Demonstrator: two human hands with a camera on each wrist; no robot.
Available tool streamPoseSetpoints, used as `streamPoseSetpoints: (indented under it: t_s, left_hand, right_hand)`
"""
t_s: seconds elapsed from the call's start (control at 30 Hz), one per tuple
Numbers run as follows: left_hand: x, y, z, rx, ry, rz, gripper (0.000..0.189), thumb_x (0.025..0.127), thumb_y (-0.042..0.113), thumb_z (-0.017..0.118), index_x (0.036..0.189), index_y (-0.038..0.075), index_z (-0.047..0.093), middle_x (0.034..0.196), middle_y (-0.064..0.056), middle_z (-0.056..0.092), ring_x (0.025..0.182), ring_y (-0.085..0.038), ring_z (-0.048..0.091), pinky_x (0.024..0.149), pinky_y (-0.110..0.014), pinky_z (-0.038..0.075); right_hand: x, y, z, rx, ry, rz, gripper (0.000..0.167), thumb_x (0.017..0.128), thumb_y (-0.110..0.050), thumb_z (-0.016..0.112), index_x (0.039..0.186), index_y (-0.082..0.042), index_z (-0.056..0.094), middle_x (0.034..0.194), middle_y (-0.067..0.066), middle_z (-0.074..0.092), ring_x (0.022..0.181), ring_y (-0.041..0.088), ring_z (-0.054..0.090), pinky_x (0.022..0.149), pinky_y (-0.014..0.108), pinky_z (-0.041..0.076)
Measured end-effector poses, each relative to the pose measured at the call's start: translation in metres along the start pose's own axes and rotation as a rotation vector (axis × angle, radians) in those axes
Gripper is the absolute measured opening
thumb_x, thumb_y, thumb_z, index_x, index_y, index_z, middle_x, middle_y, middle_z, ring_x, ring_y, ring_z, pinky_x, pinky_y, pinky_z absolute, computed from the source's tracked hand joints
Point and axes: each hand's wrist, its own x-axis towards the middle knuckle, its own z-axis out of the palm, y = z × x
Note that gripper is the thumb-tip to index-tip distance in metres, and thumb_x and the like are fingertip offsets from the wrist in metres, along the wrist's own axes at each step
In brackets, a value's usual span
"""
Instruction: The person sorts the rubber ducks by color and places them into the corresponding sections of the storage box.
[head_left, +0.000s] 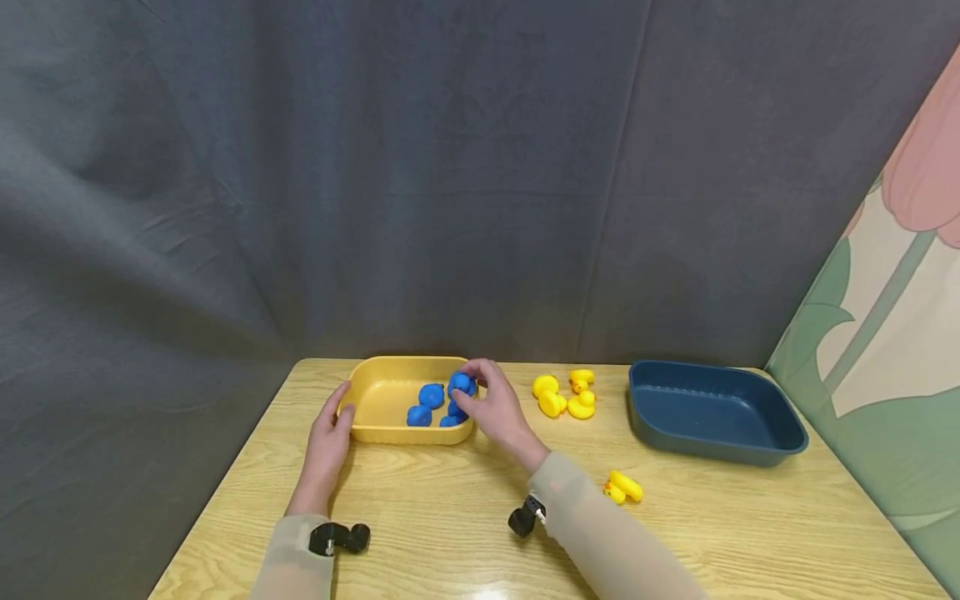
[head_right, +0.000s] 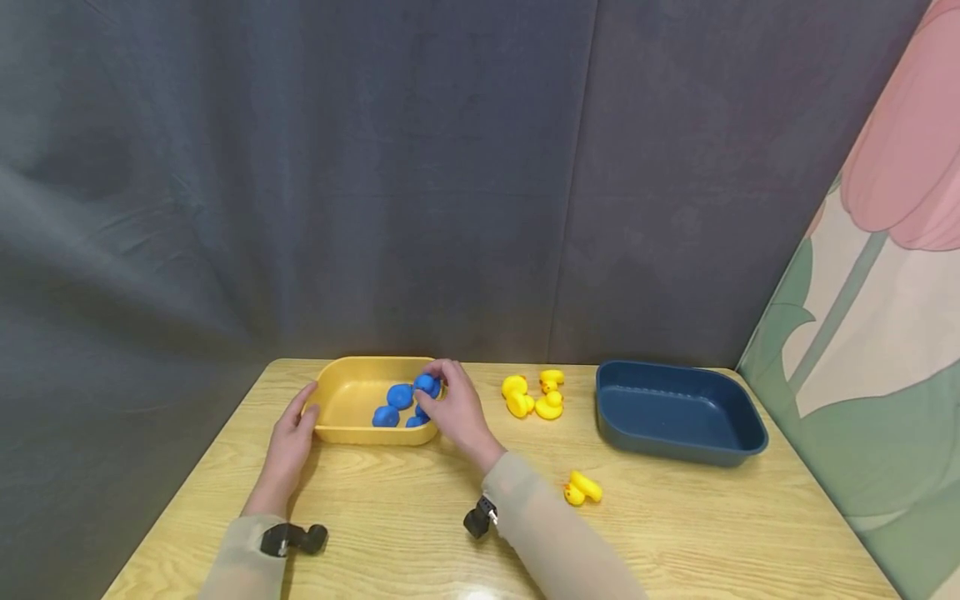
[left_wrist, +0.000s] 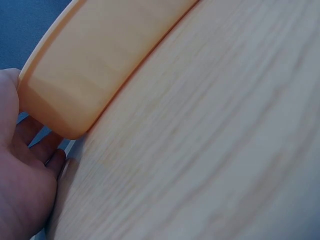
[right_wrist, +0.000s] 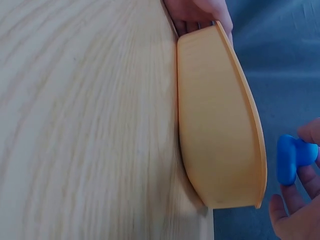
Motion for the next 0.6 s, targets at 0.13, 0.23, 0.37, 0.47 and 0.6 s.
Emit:
streamPoseSetpoints:
  t_s: [0.13,0.23,0.37,0.47,0.6]
  left_hand:
    - [0.001,0.0,0.0,0.01,0.004,0.0,0.057,0.12,0.032,0.045,0.175,0.023,0.034,0.181,-0.012,0.026,0.168,-0.035,0.019,0.134,-0.056,0.019]
    - [0.001,0.0,0.0,0.016,0.005,0.007,0.057,0.12,0.032,0.045,0.175,0.023,0.034,0.181,-0.012,0.027,0.168,-0.036,0.02,0.134,-0.056,0.02]
    - [0.001,0.001,0.0,0.012,0.004,0.01,0.057,0.12,0.032,0.045,0.175,0.023,0.034,0.181,-0.012,0.027,0.168,-0.035,0.019,0.134,-0.055,0.02]
    - [0.0,0.001,0.0,0.011,0.002,0.005,0.057,0.12,0.032,0.045,0.175,0.023,0.034,0.181,-0.012,0.026,0.168,-0.035,0.018,0.134,-0.055,0.019]
    - [-0.001,0.002,0.0,0.011,0.001,0.001,0.057,0.12,0.032,0.045,0.176,0.023,0.033,0.181,-0.012,0.026,0.168,-0.035,0.018,0.134,-0.056,0.019]
  right_hand:
    - [-0.001,-0.001,0.007,0.001,-0.033,-0.024,0.033,0.101,-0.006,0.08,0.132,-0.002,0.067,0.127,0.01,0.065,0.124,0.032,0.062,0.12,0.055,0.046]
    - [-0.003,-0.003,0.01,-0.01,-0.069,-0.033,0.036,0.101,-0.007,0.081,0.134,0.0,0.066,0.128,0.012,0.067,0.128,0.036,0.063,0.118,0.059,0.047]
    - [-0.005,-0.006,0.015,-0.048,-0.109,-0.035,0.036,0.102,-0.01,0.081,0.135,-0.003,0.067,0.13,0.011,0.069,0.128,0.035,0.065,0.115,0.058,0.05]
    - [-0.005,-0.007,0.018,-0.063,-0.123,-0.026,0.035,0.103,-0.012,0.08,0.135,-0.007,0.068,0.131,0.01,0.071,0.126,0.034,0.066,0.114,0.056,0.051]
    - [-0.006,-0.01,0.02,-0.066,-0.132,-0.014,0.036,0.103,-0.013,0.08,0.137,-0.009,0.068,0.135,0.012,0.071,0.127,0.038,0.066,0.115,0.056,0.05]
